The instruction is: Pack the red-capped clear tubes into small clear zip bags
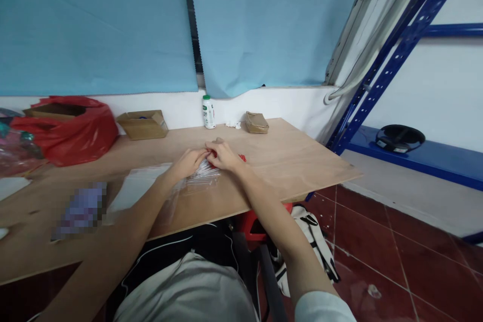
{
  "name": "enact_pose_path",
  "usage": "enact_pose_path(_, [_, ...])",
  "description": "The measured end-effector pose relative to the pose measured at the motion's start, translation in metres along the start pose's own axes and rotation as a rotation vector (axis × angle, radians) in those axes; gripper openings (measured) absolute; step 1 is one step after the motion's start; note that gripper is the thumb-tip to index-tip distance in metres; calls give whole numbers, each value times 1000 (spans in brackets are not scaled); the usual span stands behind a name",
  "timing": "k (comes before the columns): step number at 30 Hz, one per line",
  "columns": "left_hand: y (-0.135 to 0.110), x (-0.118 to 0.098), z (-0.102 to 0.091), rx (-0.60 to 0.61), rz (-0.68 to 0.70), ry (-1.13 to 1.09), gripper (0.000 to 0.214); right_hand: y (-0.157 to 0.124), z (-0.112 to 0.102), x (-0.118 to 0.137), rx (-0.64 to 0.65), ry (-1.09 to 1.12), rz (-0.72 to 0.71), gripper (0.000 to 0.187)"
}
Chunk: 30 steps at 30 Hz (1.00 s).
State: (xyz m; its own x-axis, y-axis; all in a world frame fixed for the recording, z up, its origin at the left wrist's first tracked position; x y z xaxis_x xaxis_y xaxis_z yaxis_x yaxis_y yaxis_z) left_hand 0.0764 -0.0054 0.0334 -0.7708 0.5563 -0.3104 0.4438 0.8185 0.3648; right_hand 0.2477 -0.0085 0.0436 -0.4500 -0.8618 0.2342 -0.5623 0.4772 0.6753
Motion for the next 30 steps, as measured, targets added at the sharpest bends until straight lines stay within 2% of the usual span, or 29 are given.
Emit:
enact_pose_path(6, [1,-2,-5,29,31,17,41,0,7,0,74,-91,-31,17])
enact_pose_path(10, [1,4,-7,49,61,-4,41,-3,9,-4,102,-73,-19,13])
enact_pose_path(14, [-2,14,-11,38,72,-3,43,-8,3,-15,88,232,80,12])
enact_pose_path(16, [-3,16,-12,43,82,-17,45,-10,-2,-21,82,392,145,18])
enact_pose_path(18, [-4,16,-13,50,96,-35,48,-11,-8,-25,69,458,189,26])
enact_pose_path(25, [-2,6,-19,5,73,-34,51,-11,-24,-31,-23,429,188,30])
enact_pose_path(30, [-2,-3,-25,-72,58,-21,49,-6,-28,-22,-93,357,155,28])
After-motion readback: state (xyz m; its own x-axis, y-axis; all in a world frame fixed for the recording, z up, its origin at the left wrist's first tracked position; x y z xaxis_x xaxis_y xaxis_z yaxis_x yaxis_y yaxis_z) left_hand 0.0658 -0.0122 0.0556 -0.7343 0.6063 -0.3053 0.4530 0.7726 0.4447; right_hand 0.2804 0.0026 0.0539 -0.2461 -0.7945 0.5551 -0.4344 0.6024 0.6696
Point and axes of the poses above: each hand's wrist, its own y-axis towards the middle knuckle, its own z-axis out of the palm, x = y × z, the point moved 3 cm from there along y, towards the middle knuckle, and after that the axes turned 4 degrees about -z, right-handed, at the moved point
